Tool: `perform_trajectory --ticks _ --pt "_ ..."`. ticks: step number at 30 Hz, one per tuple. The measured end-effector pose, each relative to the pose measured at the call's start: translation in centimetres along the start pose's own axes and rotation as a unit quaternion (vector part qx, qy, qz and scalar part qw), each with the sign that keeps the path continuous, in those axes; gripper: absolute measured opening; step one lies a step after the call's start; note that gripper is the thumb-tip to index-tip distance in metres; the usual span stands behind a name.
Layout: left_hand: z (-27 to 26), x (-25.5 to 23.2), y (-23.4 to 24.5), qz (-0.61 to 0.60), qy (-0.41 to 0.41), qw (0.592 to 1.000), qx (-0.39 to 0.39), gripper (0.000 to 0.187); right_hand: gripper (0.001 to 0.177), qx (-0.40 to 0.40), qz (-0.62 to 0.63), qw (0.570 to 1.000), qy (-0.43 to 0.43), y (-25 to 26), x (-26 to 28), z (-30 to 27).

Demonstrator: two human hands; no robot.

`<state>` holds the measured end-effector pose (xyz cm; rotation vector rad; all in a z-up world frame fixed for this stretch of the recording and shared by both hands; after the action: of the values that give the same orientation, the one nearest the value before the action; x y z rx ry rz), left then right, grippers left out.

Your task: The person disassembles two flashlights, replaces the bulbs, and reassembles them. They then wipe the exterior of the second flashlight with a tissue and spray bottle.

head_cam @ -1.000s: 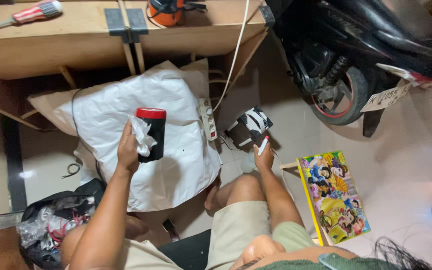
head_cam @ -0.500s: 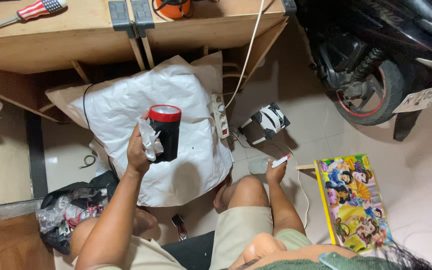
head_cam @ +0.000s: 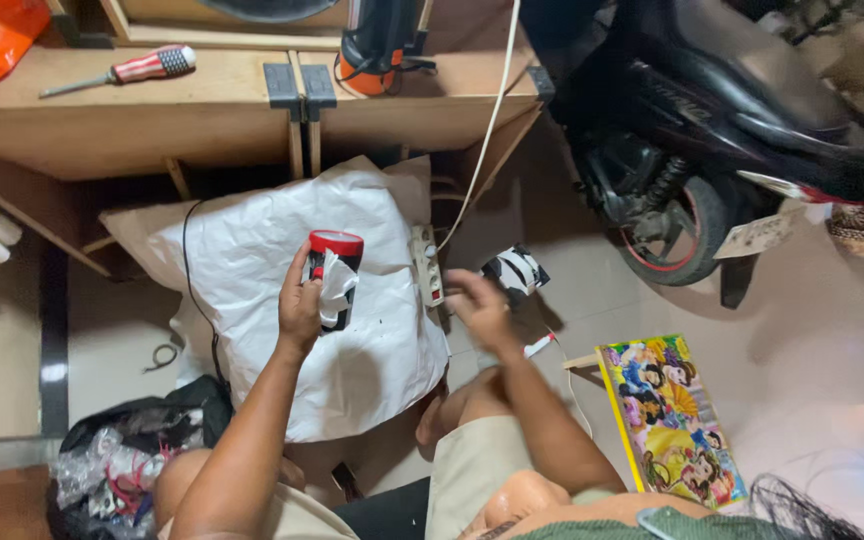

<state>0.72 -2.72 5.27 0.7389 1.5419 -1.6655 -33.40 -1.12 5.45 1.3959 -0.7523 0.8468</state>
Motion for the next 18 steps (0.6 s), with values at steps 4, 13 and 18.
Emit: perform_trajectory --ticks 4,13,18 --pt "-0.3 0.1 -0.3 0.035 -0.043 0.998 -0.002 0.066 0.058 0.004 -0.16 0.913 0.375 -8.3 15.7 -2.3" --pt "-2.0 -4.0 0.1 -0.021 -0.03 0.996 0.087 0.072 0.026 -0.067 -0.156 0.88 0.444 -12.7 20.5 -1.6" --pt "-2.7 -4.8 1.1 0.131 0.044 0.99 0.018 0.098 0.017 -0.12 -0.042 0.919 0.373 -12.1 15.9 0.7"
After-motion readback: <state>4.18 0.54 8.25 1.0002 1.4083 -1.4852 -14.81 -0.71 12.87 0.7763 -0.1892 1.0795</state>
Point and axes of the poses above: each hand's wrist, its own z-axis towards the middle knuckle, its own y-axis out of the back of the hand, x = y × z, the point moved 3 cm from there along z, towards the middle knuckle, and after that the axes turned 11 degrees about -z, right-handed, at the moved point
